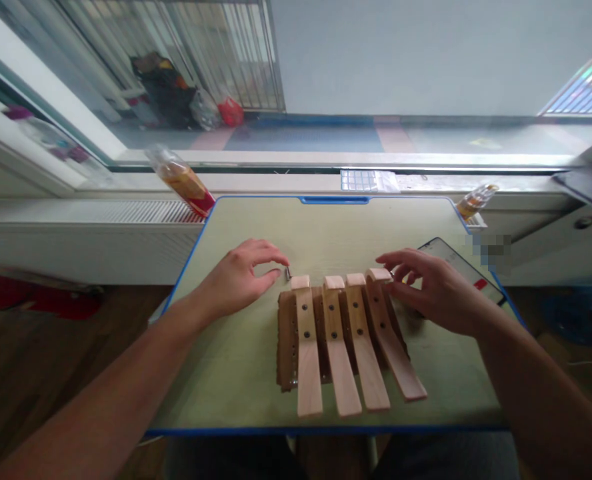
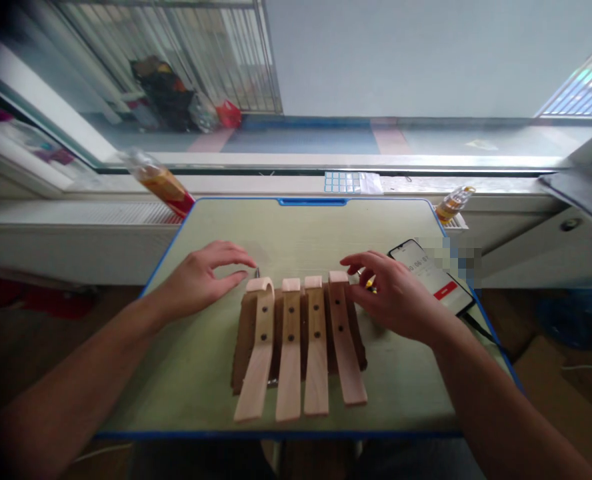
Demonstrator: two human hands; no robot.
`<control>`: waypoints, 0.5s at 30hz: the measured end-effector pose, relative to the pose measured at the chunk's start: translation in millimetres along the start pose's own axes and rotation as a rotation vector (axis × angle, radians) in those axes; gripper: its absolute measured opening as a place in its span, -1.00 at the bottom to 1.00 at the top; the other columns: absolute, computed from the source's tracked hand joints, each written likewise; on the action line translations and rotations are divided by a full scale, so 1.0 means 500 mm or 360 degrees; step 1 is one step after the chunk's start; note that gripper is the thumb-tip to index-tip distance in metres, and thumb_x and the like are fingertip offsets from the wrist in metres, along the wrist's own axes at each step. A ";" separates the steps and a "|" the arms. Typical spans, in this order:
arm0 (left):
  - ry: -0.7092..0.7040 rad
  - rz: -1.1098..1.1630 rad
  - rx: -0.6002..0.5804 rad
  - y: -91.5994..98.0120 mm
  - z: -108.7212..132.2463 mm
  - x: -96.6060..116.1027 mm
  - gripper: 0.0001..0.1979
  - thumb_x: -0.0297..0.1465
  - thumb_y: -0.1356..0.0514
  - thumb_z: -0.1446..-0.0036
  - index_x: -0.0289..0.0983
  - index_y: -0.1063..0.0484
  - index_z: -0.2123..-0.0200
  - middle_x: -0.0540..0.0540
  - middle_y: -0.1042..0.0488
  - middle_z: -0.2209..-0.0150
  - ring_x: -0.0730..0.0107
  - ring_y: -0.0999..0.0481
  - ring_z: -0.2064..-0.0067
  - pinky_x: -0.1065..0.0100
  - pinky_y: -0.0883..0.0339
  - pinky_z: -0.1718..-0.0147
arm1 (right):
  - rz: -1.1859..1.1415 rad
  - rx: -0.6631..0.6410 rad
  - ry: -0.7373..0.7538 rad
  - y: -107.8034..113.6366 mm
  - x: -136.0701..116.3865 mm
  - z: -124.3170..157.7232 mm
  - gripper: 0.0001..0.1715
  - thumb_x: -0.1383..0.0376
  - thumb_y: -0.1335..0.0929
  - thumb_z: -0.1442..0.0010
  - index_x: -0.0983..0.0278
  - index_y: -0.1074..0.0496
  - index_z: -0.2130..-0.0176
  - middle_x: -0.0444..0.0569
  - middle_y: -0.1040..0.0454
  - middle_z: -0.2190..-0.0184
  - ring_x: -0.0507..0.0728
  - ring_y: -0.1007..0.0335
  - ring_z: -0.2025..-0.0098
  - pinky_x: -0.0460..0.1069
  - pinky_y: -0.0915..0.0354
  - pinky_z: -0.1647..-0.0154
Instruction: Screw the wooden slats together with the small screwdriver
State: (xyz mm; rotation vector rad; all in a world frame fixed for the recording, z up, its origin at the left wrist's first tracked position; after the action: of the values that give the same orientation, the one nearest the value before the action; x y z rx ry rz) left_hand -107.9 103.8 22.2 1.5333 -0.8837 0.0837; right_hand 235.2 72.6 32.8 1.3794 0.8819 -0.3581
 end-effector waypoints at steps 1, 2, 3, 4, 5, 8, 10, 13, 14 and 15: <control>-0.0078 -0.0071 -0.0081 -0.002 -0.009 0.000 -0.79 -0.39 -0.20 -0.23 -0.16 -0.65 0.17 -0.10 -0.63 0.04 0.13 -0.55 -0.09 0.14 -0.37 -0.20 | 0.0020 0.0008 -0.0004 0.009 0.000 0.006 -0.59 0.20 -0.45 -0.26 0.14 -0.57 -0.11 0.02 -0.62 0.08 0.13 -0.52 0.23 0.03 -0.46 0.25; -0.0142 -0.0135 -0.0143 -0.004 -0.017 0.001 -0.78 -0.40 -0.19 -0.24 -0.16 -0.66 0.17 -0.11 -0.62 0.04 0.13 -0.55 -0.08 0.14 -0.36 -0.19 | 0.0033 0.0033 -0.0003 0.018 0.001 0.013 -0.59 0.21 -0.46 -0.26 0.14 -0.57 -0.10 0.02 -0.62 0.08 0.12 -0.51 0.25 0.03 -0.46 0.27; -0.0194 -0.0203 -0.0197 -0.005 -0.025 0.002 -0.78 -0.40 -0.19 -0.24 -0.17 -0.66 0.17 -0.11 -0.62 0.04 0.14 -0.55 -0.07 0.15 -0.36 -0.18 | 0.0038 0.0063 0.0000 0.027 0.001 0.021 -0.60 0.21 -0.46 -0.26 0.15 -0.57 -0.09 0.02 -0.62 0.08 0.11 -0.50 0.26 0.02 -0.46 0.29; -0.0239 -0.0274 -0.0251 -0.007 -0.032 0.004 -0.77 -0.40 -0.19 -0.24 -0.16 -0.66 0.15 -0.11 -0.62 0.03 0.14 -0.55 -0.06 0.15 -0.36 -0.16 | 0.0034 0.0095 -0.0004 0.034 0.001 0.031 -0.62 0.20 -0.46 -0.27 0.16 -0.57 -0.07 0.03 -0.62 0.09 0.11 -0.50 0.27 0.02 -0.45 0.31; -0.0281 -0.0347 -0.0304 -0.009 -0.039 0.007 -0.77 -0.39 -0.19 -0.24 -0.16 -0.65 0.14 -0.11 -0.62 0.03 0.13 -0.55 -0.04 0.15 -0.36 -0.14 | 0.0023 0.0123 -0.0016 0.040 0.001 0.042 -0.64 0.19 -0.45 -0.27 0.17 -0.58 -0.06 0.04 -0.62 0.10 0.12 -0.50 0.27 0.02 -0.45 0.31; -0.0380 -0.0569 -0.0500 -0.016 -0.057 0.022 -0.79 -0.37 -0.20 -0.23 -0.11 -0.65 0.18 -0.09 -0.63 0.07 0.12 -0.55 -0.01 0.15 -0.33 -0.07 | -0.0033 0.0152 -0.0074 0.046 -0.004 0.077 -0.65 0.14 -0.46 -0.29 0.17 -0.58 -0.05 0.03 -0.62 0.15 0.14 -0.51 0.23 0.04 -0.44 0.28; -0.0416 -0.0683 -0.0628 -0.022 -0.068 0.035 -0.81 -0.35 -0.19 -0.23 -0.11 -0.64 0.27 -0.09 -0.63 0.16 0.13 -0.55 0.05 0.17 -0.32 -0.01 | -0.0071 0.0168 -0.0102 0.046 -0.011 0.098 -0.64 0.10 -0.46 -0.30 0.16 -0.58 -0.05 0.02 -0.62 0.15 0.15 -0.53 0.20 0.06 -0.44 0.23; -0.0418 -0.0773 -0.0773 -0.027 -0.085 0.056 -0.82 -0.36 -0.18 -0.19 -0.14 -0.61 0.29 -0.09 -0.63 0.19 0.17 -0.55 0.13 0.20 -0.30 0.11 | -0.0128 0.0195 -0.0123 0.047 -0.023 0.122 -0.64 0.06 -0.46 -0.31 0.16 -0.58 -0.03 0.01 -0.61 0.15 0.14 -0.53 0.18 0.07 -0.43 0.20; -0.0385 -0.0787 -0.0817 -0.029 -0.092 0.060 -0.83 -0.36 -0.18 -0.17 -0.14 -0.61 0.29 -0.09 -0.63 0.18 0.18 -0.55 0.15 0.21 -0.29 0.15 | -0.0146 0.0199 -0.0123 0.046 -0.027 0.128 -0.65 0.06 -0.47 -0.31 0.16 -0.58 -0.02 0.00 -0.61 0.16 0.14 -0.53 0.18 0.07 -0.43 0.19; -0.0335 -0.0787 -0.0866 -0.030 -0.098 0.061 -0.84 -0.36 -0.19 -0.14 -0.14 -0.60 0.29 -0.08 -0.64 0.18 0.20 -0.55 0.18 0.23 -0.28 0.20 | -0.0160 0.0199 -0.0122 0.046 -0.030 0.133 -0.65 0.07 -0.47 -0.31 0.16 -0.58 -0.02 -0.01 -0.61 0.15 0.13 -0.53 0.18 0.07 -0.43 0.18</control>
State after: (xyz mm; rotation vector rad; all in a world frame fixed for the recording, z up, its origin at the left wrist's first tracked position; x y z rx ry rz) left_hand -56.6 130.8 35.9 1.2110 -0.5963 -0.6378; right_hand 263.3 10.5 56.1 1.4294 0.8794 -0.5476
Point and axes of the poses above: each hand's wrist, its own z-axis away from the middle knuckle, its own y-axis out of the back of the hand, x = y × z, the point moved 4 cm from there along -z, towards the middle knuckle
